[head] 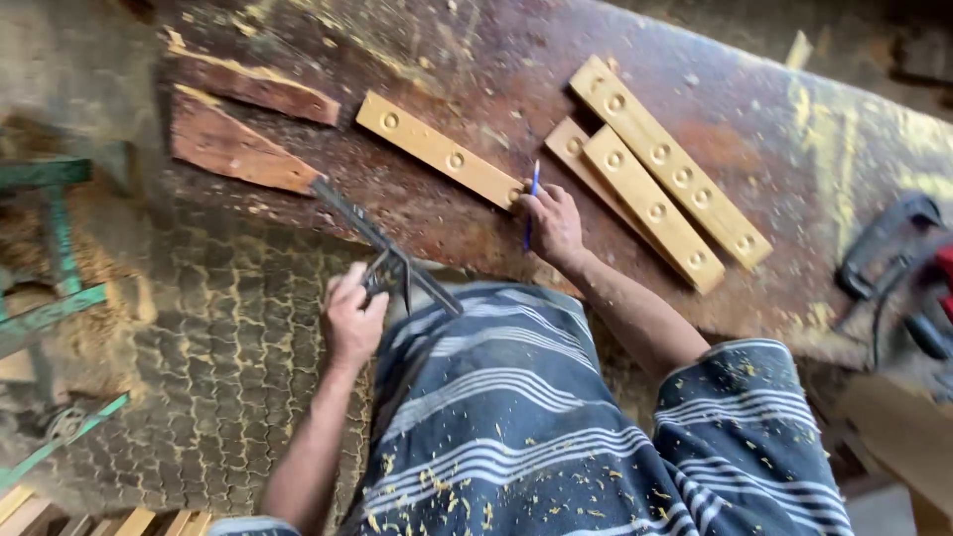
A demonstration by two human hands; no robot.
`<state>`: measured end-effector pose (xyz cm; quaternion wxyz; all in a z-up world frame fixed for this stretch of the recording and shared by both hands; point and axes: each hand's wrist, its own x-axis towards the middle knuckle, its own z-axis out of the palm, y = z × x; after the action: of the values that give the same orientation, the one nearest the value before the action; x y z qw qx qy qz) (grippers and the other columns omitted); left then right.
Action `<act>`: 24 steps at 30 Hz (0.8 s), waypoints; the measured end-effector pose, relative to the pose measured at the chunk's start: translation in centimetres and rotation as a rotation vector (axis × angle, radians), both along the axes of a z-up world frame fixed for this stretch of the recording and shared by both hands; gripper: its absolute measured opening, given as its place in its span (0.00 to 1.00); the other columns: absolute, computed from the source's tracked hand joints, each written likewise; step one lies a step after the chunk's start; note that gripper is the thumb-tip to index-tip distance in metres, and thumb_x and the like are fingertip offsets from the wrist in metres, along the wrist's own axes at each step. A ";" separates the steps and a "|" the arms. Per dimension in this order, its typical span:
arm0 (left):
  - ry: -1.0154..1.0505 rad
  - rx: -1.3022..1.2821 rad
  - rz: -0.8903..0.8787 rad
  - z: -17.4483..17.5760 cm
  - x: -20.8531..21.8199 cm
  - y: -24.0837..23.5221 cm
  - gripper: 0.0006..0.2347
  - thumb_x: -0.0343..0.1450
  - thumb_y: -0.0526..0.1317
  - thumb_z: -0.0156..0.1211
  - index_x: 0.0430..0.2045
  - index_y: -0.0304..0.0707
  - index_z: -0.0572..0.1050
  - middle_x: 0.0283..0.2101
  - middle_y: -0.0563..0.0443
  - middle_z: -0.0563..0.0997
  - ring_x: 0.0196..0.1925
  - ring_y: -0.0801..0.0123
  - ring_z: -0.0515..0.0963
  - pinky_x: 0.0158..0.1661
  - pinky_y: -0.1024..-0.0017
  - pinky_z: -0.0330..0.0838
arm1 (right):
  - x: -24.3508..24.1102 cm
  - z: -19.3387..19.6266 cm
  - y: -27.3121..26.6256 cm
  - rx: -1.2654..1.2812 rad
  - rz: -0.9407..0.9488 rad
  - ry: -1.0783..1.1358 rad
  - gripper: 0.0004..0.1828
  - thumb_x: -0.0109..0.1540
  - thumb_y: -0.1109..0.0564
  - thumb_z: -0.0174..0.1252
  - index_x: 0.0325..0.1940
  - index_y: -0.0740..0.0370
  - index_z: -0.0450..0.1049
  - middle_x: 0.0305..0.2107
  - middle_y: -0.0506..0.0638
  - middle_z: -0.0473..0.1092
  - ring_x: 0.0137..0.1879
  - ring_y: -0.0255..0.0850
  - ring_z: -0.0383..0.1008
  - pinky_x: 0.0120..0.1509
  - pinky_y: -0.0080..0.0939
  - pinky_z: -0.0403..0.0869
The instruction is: The person marks wooden slats with a pencil using a combination square, aligning the square across each slat and drawing lines. They move finished slats aside and stack them, then pull the next slat into position and continue marking.
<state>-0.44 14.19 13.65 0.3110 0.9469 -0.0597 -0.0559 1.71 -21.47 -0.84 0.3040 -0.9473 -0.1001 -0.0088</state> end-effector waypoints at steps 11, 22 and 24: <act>-0.065 -0.213 -0.726 -11.2 4.9 -1.7 0.04 0.64 0.33 0.64 0.20 0.32 0.77 0.54 0.40 0.80 0.50 0.53 0.77 0.50 0.61 0.74 | -8.0 2.2 -0.9 -0.065 -0.047 0.046 0.19 0.58 0.61 0.63 0.53 0.56 0.75 0.62 0.57 0.69 0.69 0.57 0.67 0.71 0.52 0.70; -0.362 -0.085 -0.933 -12.4 6.6 -2.9 0.05 0.68 0.38 0.57 0.22 0.40 0.75 0.54 0.48 0.81 0.54 0.61 0.76 0.54 0.60 0.64 | -8.9 3.9 8.1 0.078 -0.245 -0.009 0.14 0.62 0.57 0.69 0.50 0.56 0.74 0.49 0.53 0.74 0.61 0.51 0.72 0.66 0.56 0.71; -0.388 -0.045 -0.989 -12.7 7.1 -3.0 0.05 0.68 0.39 0.56 0.23 0.41 0.75 0.55 0.49 0.82 0.55 0.62 0.75 0.54 0.60 0.64 | -8.2 4.8 9.3 0.185 -0.247 -0.037 0.14 0.61 0.61 0.64 0.51 0.60 0.74 0.49 0.59 0.74 0.63 0.56 0.72 0.67 0.56 0.71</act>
<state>6.62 11.21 0.96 0.2511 0.7916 -0.5568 -0.0184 -6.47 -12.15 3.91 0.3846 -0.9201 0.0129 -0.0729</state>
